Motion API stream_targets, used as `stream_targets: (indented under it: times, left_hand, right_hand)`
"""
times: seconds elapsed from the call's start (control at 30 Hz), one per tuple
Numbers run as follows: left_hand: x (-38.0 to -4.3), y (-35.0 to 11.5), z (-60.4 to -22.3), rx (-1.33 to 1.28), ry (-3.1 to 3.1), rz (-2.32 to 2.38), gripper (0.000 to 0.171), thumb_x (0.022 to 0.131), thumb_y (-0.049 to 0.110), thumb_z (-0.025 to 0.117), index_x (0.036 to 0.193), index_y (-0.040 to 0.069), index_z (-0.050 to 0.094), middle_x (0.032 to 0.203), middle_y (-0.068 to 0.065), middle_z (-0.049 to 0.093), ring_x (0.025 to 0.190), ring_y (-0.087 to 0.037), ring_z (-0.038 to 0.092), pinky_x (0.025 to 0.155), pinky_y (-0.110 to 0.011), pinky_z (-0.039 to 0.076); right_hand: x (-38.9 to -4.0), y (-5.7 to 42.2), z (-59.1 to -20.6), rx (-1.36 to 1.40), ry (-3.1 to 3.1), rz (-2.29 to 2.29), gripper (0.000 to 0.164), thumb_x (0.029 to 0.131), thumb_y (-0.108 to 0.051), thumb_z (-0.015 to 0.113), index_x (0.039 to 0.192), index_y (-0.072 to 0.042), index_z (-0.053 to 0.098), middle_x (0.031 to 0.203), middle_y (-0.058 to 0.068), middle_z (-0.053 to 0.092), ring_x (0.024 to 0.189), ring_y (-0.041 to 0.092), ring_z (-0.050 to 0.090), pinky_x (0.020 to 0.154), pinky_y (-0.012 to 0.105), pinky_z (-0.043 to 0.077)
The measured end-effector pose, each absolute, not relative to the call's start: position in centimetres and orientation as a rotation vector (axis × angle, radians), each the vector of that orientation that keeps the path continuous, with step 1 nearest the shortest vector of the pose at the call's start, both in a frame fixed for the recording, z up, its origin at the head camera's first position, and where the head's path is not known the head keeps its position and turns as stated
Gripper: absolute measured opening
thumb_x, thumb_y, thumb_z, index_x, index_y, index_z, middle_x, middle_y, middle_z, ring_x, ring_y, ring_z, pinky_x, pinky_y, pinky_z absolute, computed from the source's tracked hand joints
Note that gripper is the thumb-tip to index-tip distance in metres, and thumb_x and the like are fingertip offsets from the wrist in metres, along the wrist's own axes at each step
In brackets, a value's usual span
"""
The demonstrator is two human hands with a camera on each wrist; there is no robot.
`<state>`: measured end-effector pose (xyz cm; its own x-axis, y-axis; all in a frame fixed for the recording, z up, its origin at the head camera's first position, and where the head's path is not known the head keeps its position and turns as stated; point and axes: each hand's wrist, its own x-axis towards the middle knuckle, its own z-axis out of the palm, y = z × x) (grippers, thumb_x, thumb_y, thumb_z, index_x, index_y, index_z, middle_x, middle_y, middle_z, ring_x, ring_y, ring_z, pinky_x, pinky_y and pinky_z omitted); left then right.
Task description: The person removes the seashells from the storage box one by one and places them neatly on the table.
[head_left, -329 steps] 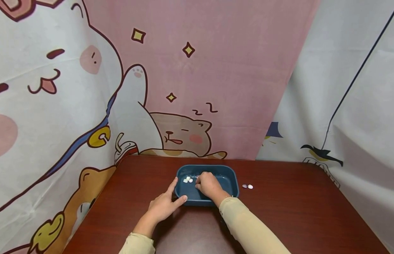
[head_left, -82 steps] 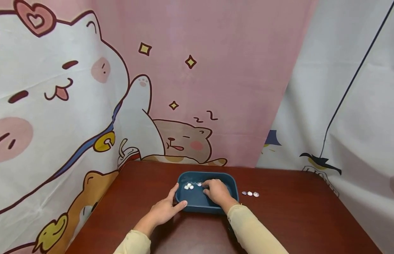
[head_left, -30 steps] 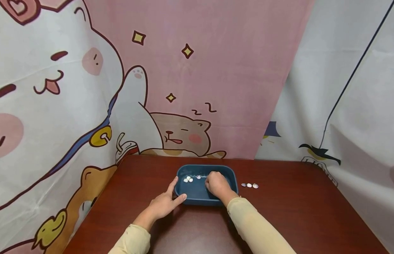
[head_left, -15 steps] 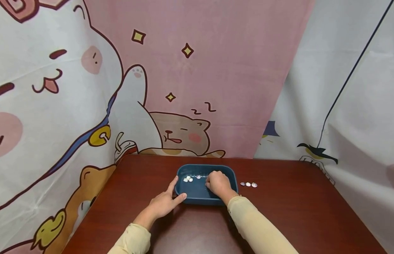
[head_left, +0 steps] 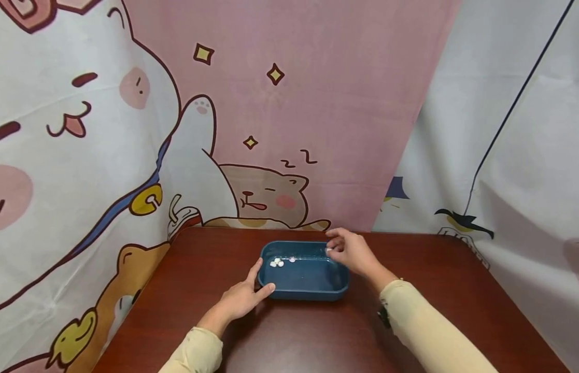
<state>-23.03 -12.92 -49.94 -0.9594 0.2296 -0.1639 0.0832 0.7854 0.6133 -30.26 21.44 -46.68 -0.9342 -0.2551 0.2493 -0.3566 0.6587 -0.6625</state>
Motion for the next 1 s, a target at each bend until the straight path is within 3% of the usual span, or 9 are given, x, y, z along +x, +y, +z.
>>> stream_targets:
  times: [0.2, 0.33, 0.6, 1.0]
  left_hand:
    - [-23.0, -12.9, -49.8, 0.241, 2.748, 0.912, 0.097, 0.1, 0.074, 0.055, 0.174, 0.029, 0.011, 0.149, -0.021, 0.064, 0.132, -0.043, 0.066, 0.104, -0.068, 0.048]
    - [-23.0, -13.0, -49.6, 0.239, 2.751, 0.909, 0.096, 0.101, 0.072, 0.056, 0.174, 0.028, 0.012, 0.149, -0.022, 0.064, 0.132, -0.044, 0.065, 0.104, -0.069, 0.048]
    - [-23.0, -12.8, -49.9, 0.255, 2.734, 0.932, 0.096, 0.101, 0.072, 0.056, 0.174, 0.027, 0.012, 0.147, -0.022, 0.066, 0.131, -0.043, 0.066, 0.106, -0.069, 0.047]
    - [-23.0, -12.8, -49.7, 0.249, 2.722, 0.937, 0.095, 0.101, 0.07, 0.057, 0.174, 0.026, 0.012, 0.147, -0.024, 0.065, 0.131, -0.043, 0.065, 0.107, -0.07, 0.046]
  right_hand:
    - [-29.3, 32.8, -47.0, 0.301, -2.805, 1.053, 0.058, 0.092, -0.009, 0.083, 0.143, 0.001, 0.056, 0.104, 0.01, 0.08, 0.088, 0.014, 0.075, 0.074, 0.025, 0.056]
    - [-28.6, 37.0, -49.4, 0.24, -2.89, 1.04, 0.064, 0.09, -0.007, 0.084, 0.145, 0.004, 0.052, 0.102, 0.011, 0.079, 0.085, 0.011, 0.073, 0.071, 0.023, 0.055]
    - [-29.0, 37.9, -53.0, 0.296, -2.963, 1.068, 0.066, 0.09, -0.004, 0.084, 0.147, 0.005, 0.052, 0.101, 0.007, 0.079, 0.081, 0.009, 0.07, 0.072, 0.024, 0.054]
    - [-30.3, 36.9, -54.0, 0.35, -2.946, 0.995, 0.066, 0.091, -0.004, 0.083, 0.15, 0.0, 0.053, 0.105, 0.004, 0.08, 0.092, 0.014, 0.071, 0.082, 0.031, 0.055]
